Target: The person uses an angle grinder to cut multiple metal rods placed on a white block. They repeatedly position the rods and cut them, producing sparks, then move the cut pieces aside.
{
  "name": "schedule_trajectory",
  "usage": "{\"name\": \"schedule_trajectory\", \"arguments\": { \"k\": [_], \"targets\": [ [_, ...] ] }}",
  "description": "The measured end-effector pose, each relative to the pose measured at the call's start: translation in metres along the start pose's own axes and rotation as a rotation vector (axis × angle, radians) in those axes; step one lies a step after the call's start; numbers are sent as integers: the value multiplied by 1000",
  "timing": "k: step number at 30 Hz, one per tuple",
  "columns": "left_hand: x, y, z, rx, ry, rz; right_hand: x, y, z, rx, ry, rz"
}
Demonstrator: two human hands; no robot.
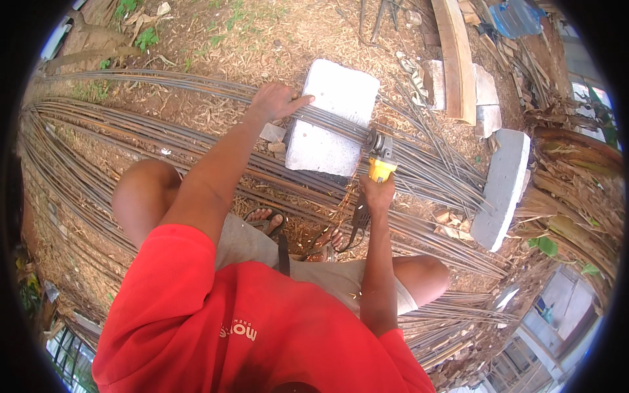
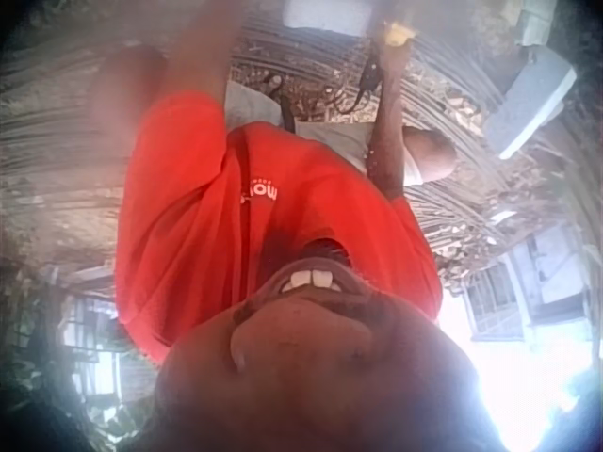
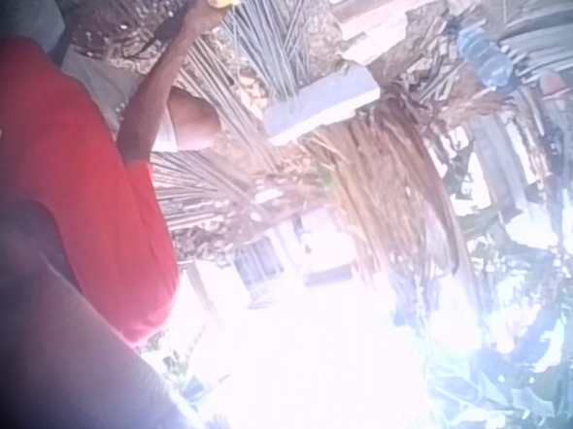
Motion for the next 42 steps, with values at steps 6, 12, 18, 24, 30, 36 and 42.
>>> {"name": "schedule_trajectory", "arguments": {
  "k": [6, 12, 18, 24, 30, 36, 42],
  "targets": [
    [1, 1, 1, 60, 47, -7, 1, 1, -3, -7, 61, 34],
    [-5, 9, 6, 29, 12, 5, 0, -1, 1, 35, 42, -21],
    [-3, 5, 4, 57, 28, 5, 1, 1, 4, 13, 27, -13],
    [-4, 6, 3, 27, 8, -14, -20, -1, -4, 12, -9, -55],
    [-3, 4, 2, 65, 29, -9, -11, -1, -1, 33, 18, -68],
    [-3, 6, 4, 15, 6, -30, 5, 1, 9, 43, -9, -62],
    [-2, 1, 1, 23, 0, -8, -2, 2, 2, 22, 17, 3]
  ]
}}
Point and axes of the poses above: each hand's wrist, its own z-axis towards the middle knuckle, its own y-axis out of the palm, x = y × z, the point moved 10 cm from there along z, towards the middle knuckle, and after that the axes turned 5 degrees about -z, right-handed, at the moved point
